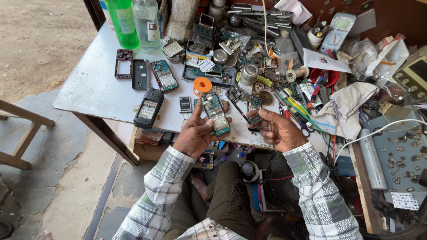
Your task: The person disassembles a mobile phone using a screwdriver and tweezers, removes the back cover and internal components, and then reassembles the device. The person handles the phone casing, battery, and circuit board throughout the process.
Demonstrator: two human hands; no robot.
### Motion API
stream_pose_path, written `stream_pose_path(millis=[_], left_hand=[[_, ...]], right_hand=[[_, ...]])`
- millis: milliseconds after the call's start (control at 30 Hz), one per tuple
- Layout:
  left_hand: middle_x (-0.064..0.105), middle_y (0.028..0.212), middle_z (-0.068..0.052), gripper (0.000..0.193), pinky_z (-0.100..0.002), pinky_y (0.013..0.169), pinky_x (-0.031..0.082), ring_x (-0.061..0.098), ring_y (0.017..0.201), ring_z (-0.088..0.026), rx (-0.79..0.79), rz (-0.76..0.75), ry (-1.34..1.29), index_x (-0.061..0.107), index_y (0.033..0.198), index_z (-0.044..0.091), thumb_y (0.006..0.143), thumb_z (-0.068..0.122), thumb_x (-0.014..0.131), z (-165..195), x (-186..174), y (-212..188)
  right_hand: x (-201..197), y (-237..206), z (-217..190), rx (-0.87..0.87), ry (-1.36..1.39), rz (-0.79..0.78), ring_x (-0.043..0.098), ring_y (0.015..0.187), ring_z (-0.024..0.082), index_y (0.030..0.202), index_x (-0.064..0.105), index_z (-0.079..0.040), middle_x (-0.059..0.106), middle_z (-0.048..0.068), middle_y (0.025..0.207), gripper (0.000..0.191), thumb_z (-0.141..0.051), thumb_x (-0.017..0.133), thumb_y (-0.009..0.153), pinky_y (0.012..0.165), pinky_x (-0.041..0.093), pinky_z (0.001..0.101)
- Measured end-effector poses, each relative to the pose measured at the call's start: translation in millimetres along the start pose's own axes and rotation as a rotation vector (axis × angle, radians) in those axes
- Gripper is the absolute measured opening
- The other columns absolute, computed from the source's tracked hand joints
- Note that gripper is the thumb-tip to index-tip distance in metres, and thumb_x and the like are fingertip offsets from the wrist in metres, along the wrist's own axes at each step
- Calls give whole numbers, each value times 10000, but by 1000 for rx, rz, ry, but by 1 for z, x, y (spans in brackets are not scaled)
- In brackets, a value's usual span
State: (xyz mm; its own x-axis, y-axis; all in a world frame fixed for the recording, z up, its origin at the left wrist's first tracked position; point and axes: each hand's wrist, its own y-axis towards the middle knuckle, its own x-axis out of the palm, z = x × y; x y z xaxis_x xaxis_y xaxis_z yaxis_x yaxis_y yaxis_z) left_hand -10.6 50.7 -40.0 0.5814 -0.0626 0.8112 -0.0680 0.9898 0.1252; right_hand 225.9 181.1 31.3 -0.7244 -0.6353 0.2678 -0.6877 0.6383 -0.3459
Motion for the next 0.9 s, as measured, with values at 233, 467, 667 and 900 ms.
stream_pose_path(millis=[233,467,667,900], left_hand=[[522,1463,-246,779,-535,989,574,601,1263,-414,11,74,61,74,1663,222,998,-75,352,29,-12,-25],[526,1446,-278,753,-553,993,565,597,1276,-430,-17,-3,14,64,1658,186,1011,-81,342,39,-7,-36],[527,1437,-226,793,-603,892,619,629,1189,-386,-52,34,27,70,1661,176,982,-116,355,35,-8,-35],[545,1447,-219,768,-578,904,598,650,1176,-375,-69,-4,-4,83,1664,179,1001,-100,353,30,-8,-31]], right_hand=[[-6,-8,-8,-244,-619,271,310,441,4,1112,772,-67,712,14,744,357,-363,612,993,392,236,208],[-8,6,9,-172,-894,204,423,488,55,1100,777,-55,571,2,613,390,-396,625,989,473,383,284],[10,23,21,-222,-1108,245,658,668,64,1047,791,-64,750,-3,748,394,-428,658,975,638,519,286],[-9,22,11,-406,-1230,386,691,835,155,1119,708,-105,736,70,999,307,-362,713,950,726,533,320]])
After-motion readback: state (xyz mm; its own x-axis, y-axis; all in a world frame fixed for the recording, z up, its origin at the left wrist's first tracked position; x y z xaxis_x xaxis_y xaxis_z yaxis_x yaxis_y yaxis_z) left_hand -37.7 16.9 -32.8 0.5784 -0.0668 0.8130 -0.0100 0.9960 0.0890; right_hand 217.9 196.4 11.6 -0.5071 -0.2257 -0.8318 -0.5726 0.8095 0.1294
